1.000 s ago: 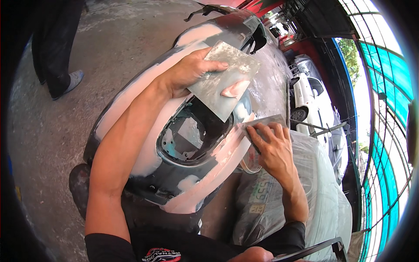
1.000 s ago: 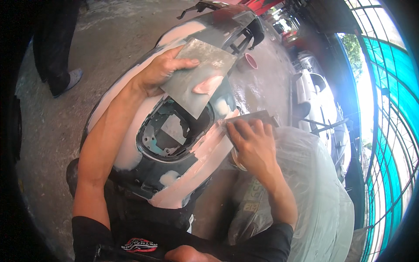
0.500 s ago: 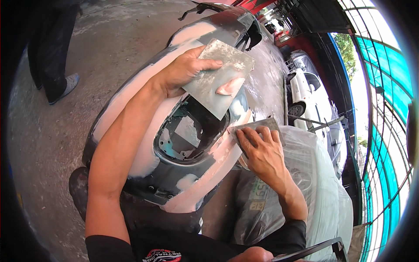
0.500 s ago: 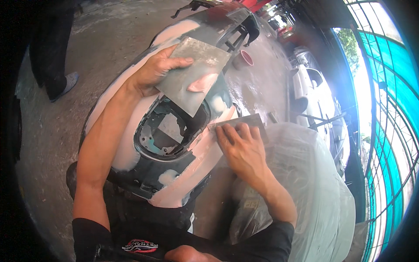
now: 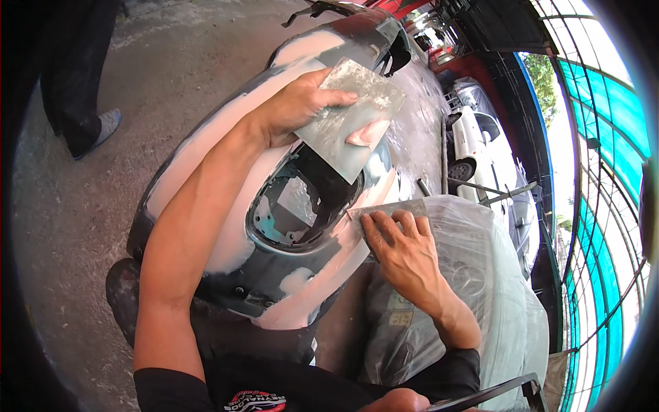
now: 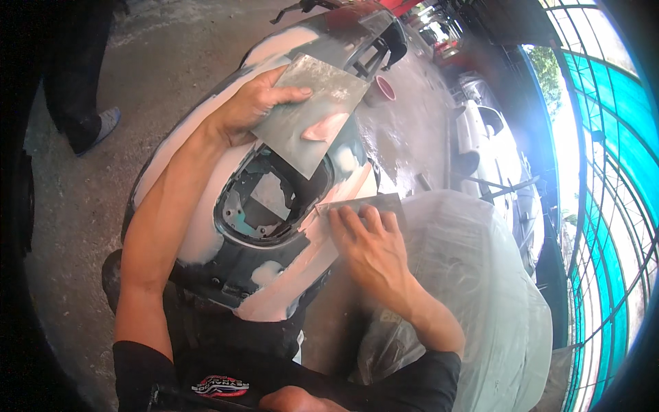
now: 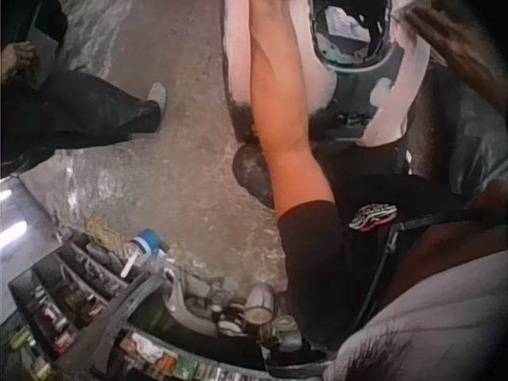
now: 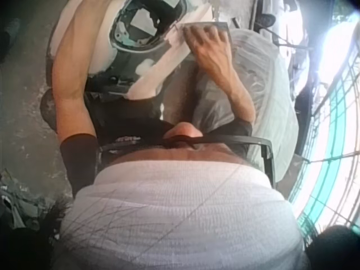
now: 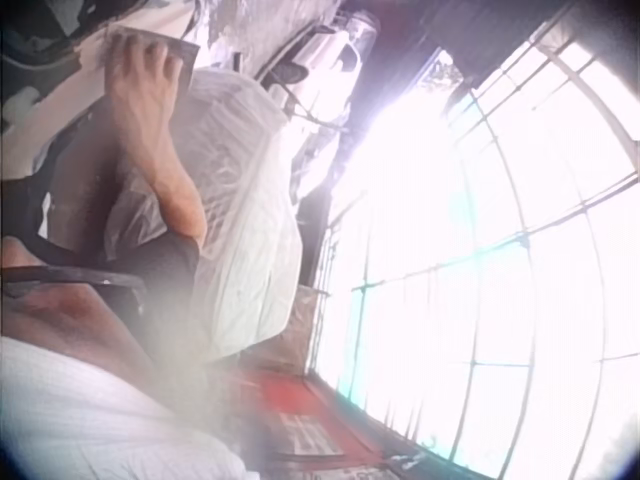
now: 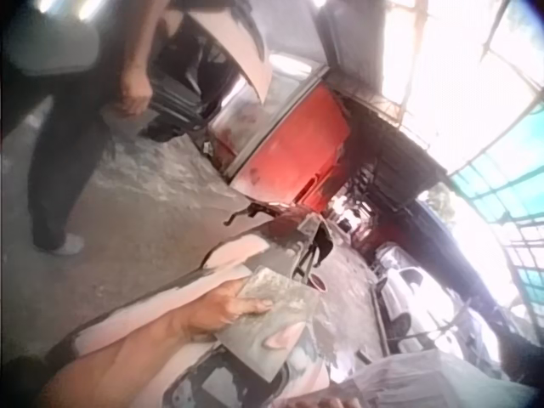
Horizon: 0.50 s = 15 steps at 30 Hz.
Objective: The person applies pink filler to a car bumper with spreaders, smoothing and leveling the material over the damaged surface and around the edges of a recessed area.
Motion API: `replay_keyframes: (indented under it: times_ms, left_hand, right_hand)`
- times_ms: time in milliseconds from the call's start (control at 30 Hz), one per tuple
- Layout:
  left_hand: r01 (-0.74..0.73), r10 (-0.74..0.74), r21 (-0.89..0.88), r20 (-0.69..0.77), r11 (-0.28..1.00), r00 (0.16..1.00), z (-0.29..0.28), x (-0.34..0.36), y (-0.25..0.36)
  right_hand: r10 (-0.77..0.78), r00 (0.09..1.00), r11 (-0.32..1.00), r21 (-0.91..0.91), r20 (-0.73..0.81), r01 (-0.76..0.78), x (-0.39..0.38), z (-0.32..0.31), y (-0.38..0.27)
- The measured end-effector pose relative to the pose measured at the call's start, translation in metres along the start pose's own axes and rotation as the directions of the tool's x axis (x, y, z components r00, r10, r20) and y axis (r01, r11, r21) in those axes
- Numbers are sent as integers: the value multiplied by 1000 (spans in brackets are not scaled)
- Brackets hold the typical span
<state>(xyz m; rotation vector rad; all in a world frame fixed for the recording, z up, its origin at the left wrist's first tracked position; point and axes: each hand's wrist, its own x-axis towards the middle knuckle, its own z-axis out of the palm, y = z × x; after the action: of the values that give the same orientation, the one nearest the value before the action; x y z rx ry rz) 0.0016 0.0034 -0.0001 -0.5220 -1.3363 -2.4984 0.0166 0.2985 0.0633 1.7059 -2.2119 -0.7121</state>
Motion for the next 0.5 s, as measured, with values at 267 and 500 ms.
replay_keyframes:
  times_ms: [267,500]
  left_hand:
    - [2,-2,-26,7,1000,1000,-1,0,-3]
    - [-5,5,-35,4,999,1000,3,-1,0]
  right_hand:
    - [-43,999,999,-14,6,43,1,-11,-14]
    - [-67,998,997,-48,14,67,4,-17,-28]
